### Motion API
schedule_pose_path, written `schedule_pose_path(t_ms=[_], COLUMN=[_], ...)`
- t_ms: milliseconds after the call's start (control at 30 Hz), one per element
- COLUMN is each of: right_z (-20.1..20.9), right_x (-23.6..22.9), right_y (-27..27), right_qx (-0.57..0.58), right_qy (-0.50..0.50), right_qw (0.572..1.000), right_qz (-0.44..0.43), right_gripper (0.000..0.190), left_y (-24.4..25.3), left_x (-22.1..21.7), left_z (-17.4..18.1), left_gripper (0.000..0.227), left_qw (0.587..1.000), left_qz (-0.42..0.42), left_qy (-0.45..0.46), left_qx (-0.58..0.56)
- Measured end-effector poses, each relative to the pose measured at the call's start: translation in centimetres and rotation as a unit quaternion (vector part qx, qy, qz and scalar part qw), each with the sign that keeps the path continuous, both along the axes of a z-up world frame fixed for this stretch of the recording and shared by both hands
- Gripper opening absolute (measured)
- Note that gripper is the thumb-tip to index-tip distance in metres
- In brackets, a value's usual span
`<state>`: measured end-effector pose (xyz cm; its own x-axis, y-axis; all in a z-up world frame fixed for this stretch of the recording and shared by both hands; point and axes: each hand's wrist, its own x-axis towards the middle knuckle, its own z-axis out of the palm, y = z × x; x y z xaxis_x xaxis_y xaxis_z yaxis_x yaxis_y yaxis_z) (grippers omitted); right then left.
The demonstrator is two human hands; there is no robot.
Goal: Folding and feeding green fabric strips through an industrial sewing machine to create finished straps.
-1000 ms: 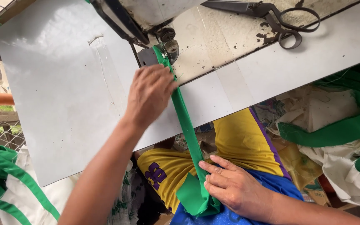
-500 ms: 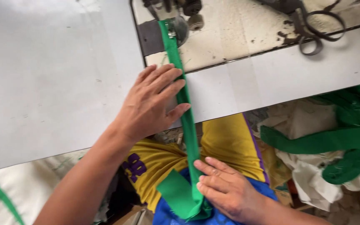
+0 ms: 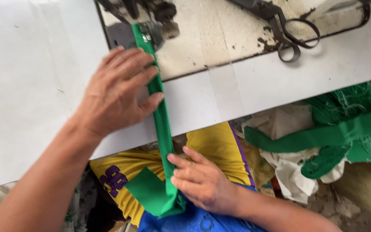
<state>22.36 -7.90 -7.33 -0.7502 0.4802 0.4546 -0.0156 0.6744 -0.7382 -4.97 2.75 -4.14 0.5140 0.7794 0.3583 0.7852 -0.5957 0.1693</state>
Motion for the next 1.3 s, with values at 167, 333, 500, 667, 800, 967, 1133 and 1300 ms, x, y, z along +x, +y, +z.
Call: schedule_pose_path(t_ms=[167,333,500,667,800,967,1133,1300], right_z=[-0.5,-0.4,-0.3,-0.3,-0.2,0.9,2.8,2.7], right_x=[-0.9,-0.2,-0.3,-0.7,-1.3,-1.7,-2.0,-2.2], right_y=[0.5,0.0,-0.5,0.4,2.1,3.8,4.4,4.9], right_qx=[0.047,0.116,0.073,0.078,0.092,0.126,0.164,0.224], right_qy=[0.015,0.006,0.011,0.004,-0.029,-0.025,-0.024,-0.073], right_qw=[0.998,0.991,0.994,0.994,0.992,0.988,0.981,0.971], right_qz=[-0.041,-0.073,-0.08,-0.082,-0.082,-0.089,-0.097,-0.035], right_gripper=[0.008,0.016,0.011,0.011,0.011,0.008,0.018,0.02], left_y=[0.7,-1.8,-4.6,-4.1,-2.4,-1.6,-2.0,-2.0], left_x=[-0.5,0.8,2.7,2.0,1.0,0.2,0.3,0.5], left_z=[-0.4,-0.6,0.4,0.0,-0.1,-0.8,-0.9,-0.9], left_gripper=[0.038,0.042,0.047,0.044,0.042,0.035,0.025,0.015], left_qw=[0.999,0.998,0.997,0.995,0.994,0.994,0.981,0.992], left_qz=[0.013,0.054,0.074,0.085,0.082,0.082,0.125,0.101], left_qy=[0.032,0.013,-0.017,0.015,0.033,-0.037,-0.147,-0.075], left_qx=[0.035,0.036,0.03,0.045,0.057,0.055,0.009,0.03])
